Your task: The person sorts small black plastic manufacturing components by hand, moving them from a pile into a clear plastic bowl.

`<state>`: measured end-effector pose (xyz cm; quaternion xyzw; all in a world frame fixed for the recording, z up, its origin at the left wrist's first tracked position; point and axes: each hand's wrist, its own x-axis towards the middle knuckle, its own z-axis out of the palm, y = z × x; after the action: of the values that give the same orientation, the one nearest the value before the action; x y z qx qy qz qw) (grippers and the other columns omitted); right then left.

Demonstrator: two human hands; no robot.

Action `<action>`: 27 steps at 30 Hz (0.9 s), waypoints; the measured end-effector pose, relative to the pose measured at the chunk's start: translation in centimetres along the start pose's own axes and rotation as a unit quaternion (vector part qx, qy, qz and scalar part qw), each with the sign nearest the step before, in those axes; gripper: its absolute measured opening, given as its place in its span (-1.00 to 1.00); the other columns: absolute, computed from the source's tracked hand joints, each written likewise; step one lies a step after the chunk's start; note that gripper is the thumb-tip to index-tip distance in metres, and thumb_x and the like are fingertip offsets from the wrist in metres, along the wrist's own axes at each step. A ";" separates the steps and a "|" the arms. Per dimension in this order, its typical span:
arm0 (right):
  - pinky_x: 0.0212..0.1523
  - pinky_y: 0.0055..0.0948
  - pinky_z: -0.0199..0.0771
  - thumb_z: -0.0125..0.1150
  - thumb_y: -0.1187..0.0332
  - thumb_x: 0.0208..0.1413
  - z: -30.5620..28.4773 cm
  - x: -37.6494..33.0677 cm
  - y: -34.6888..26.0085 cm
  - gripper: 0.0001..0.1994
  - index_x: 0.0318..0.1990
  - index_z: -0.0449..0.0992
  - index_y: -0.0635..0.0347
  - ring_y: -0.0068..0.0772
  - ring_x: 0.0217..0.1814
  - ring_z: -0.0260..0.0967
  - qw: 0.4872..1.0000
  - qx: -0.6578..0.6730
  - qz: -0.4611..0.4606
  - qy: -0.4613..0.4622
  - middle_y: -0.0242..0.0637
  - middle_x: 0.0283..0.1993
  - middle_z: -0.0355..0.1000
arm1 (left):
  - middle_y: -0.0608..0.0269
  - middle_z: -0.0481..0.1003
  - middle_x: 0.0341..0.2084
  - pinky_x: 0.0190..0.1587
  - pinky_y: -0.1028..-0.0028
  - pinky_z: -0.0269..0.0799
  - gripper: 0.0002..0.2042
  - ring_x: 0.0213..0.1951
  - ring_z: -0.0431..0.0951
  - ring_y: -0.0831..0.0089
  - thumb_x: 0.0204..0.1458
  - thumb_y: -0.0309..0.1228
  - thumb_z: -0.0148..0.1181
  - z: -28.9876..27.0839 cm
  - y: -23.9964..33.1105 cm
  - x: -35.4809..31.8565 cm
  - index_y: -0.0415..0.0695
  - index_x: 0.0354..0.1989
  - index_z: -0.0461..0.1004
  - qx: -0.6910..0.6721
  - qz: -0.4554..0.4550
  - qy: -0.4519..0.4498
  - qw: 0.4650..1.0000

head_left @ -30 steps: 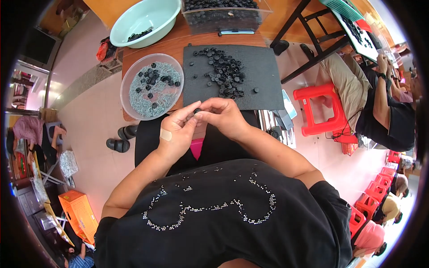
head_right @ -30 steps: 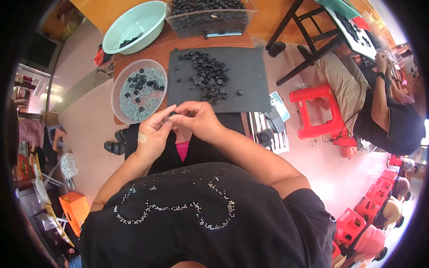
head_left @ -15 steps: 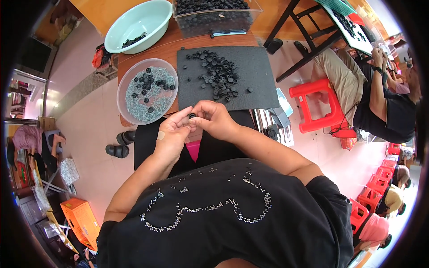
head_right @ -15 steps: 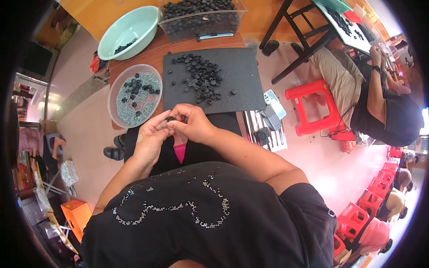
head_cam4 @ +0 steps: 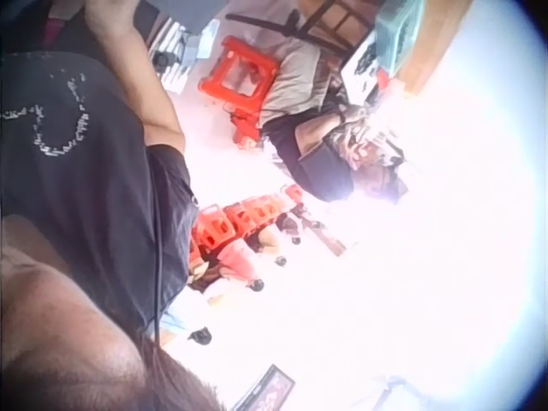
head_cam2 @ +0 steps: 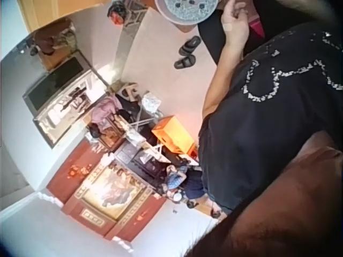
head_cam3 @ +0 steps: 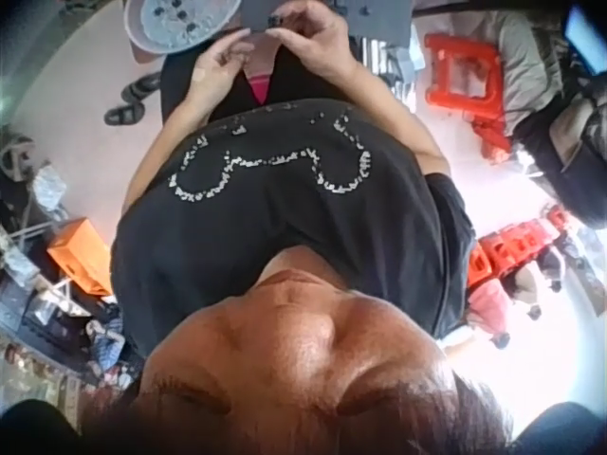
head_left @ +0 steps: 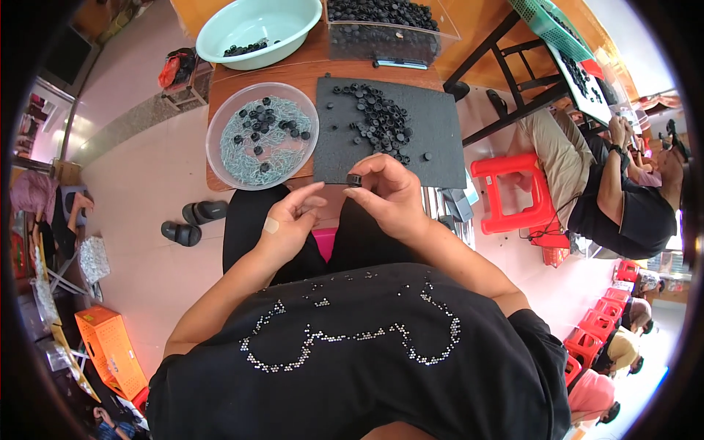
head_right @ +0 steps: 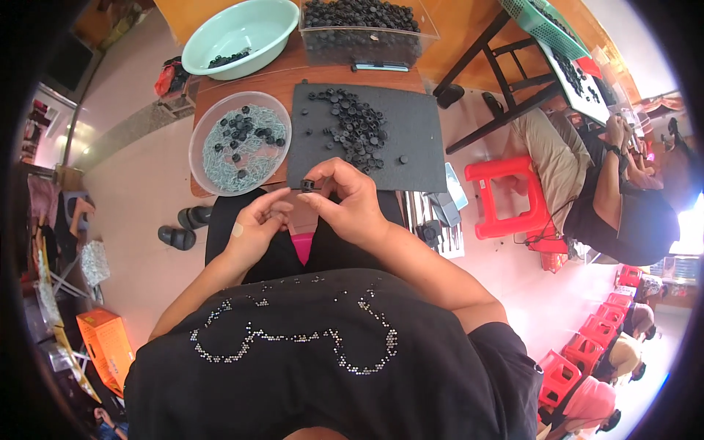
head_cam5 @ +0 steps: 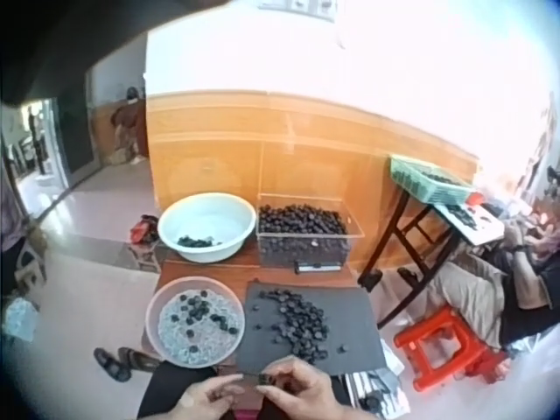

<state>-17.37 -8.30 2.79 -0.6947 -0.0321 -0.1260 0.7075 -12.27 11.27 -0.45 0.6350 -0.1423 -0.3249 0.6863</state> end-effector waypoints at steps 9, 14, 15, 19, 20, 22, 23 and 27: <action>-0.33 -0.66 0.30 0.21 0.71 -0.11 0.6 -0.2 -1.9 -0.72 -0.22 0.36 0.29 -0.63 -0.26 0.24 0.993 -0.093 -0.067 0.011 -0.24 -0.15 0.31 | 0.23 0.43 -0.22 -0.28 0.61 0.40 -0.60 -0.35 0.43 0.61 0.02 -0.62 -0.08 -2.6 -4.3 -0.6 -0.21 0.10 0.30 0.006 -0.119 0.047 0.992; -0.38 -0.69 0.32 0.23 0.69 -0.12 1.4 -1.0 -3.4 -0.73 -0.23 0.37 0.31 -0.69 -0.39 0.28 0.987 -0.115 -0.096 0.050 -0.32 -0.23 0.34 | 0.21 0.43 -0.25 -0.28 0.60 0.41 -0.59 -0.36 0.43 0.59 0.00 -0.62 -0.07 -3.5 -7.0 0.1 -0.23 0.10 0.30 0.061 -0.104 0.044 0.992; -0.34 -0.69 0.30 0.18 0.73 -0.11 1.3 -1.2 -3.6 -0.72 -0.21 0.35 0.30 -0.68 -0.32 0.26 0.993 -0.077 -0.076 0.049 -0.28 -0.18 0.33 | 0.20 0.43 -0.26 -0.28 0.59 0.41 -0.59 -0.37 0.44 0.58 -0.01 -0.63 -0.06 -3.6 -7.2 0.3 -0.24 0.09 0.30 0.070 -0.094 0.040 0.992; -0.27 -0.71 0.30 0.09 0.80 -0.09 1.0 -1.8 -4.5 -0.67 -0.18 0.29 0.26 -0.67 -0.22 0.27 0.997 -0.034 -0.052 0.044 -0.21 -0.13 0.34 | 0.20 0.43 -0.28 -0.31 0.58 0.43 -0.58 -0.39 0.45 0.57 -0.03 -0.65 -0.04 -3.6 -7.9 0.5 -0.24 0.08 0.32 0.118 -0.073 0.035 0.990; -0.27 -0.71 0.30 0.09 0.80 -0.09 1.1 -1.9 -4.8 -0.67 -0.18 0.29 0.26 -0.67 -0.22 0.27 0.997 -0.036 -0.056 0.043 -0.21 -0.13 0.34 | 0.20 0.43 -0.29 -0.32 0.57 0.44 -0.58 -0.40 0.45 0.56 -0.03 -0.65 -0.04 -3.7 -8.2 0.7 -0.24 0.08 0.32 0.126 -0.066 0.036 0.989; -0.22 -0.72 0.32 0.07 0.78 -0.06 1.2 -2.0 -5.2 -0.68 -0.18 0.27 0.23 -0.64 -0.18 0.33 0.996 -0.007 -0.080 0.048 -0.14 -0.10 0.38 | 0.20 0.44 -0.30 -0.33 0.57 0.44 -0.58 -0.41 0.46 0.56 -0.04 -0.66 -0.03 -3.8 -8.2 0.7 -0.24 0.07 0.33 0.133 -0.054 0.038 0.989; -0.22 -0.72 0.32 0.07 0.78 -0.06 1.3 -2.2 -5.7 -0.68 -0.18 0.27 0.23 -0.64 -0.18 0.33 0.995 -0.009 -0.084 0.047 -0.14 -0.10 0.38 | 0.21 0.44 -0.30 -0.33 0.57 0.44 -0.59 -0.41 0.46 0.56 -0.04 -0.66 -0.03 -3.8 -8.2 0.7 -0.25 0.07 0.33 0.135 -0.055 0.040 0.988; -0.19 -0.63 0.38 0.07 0.66 0.03 0.8 -2.6 -7.5 -0.75 -0.15 0.29 0.17 -0.50 -0.14 0.41 0.985 0.163 0.019 0.043 -0.06 -0.07 0.42 | 0.20 0.44 -0.32 -0.33 0.57 0.45 -0.59 -0.42 0.46 0.55 -0.02 -0.65 -0.03 -3.9 -8.1 0.7 -0.25 0.07 0.33 0.129 -0.052 0.048 0.989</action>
<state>-21.49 -7.14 9.56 -0.5645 -0.0082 -0.1351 0.8143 -11.57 14.03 -9.02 0.7398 -0.1161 -0.3081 0.5868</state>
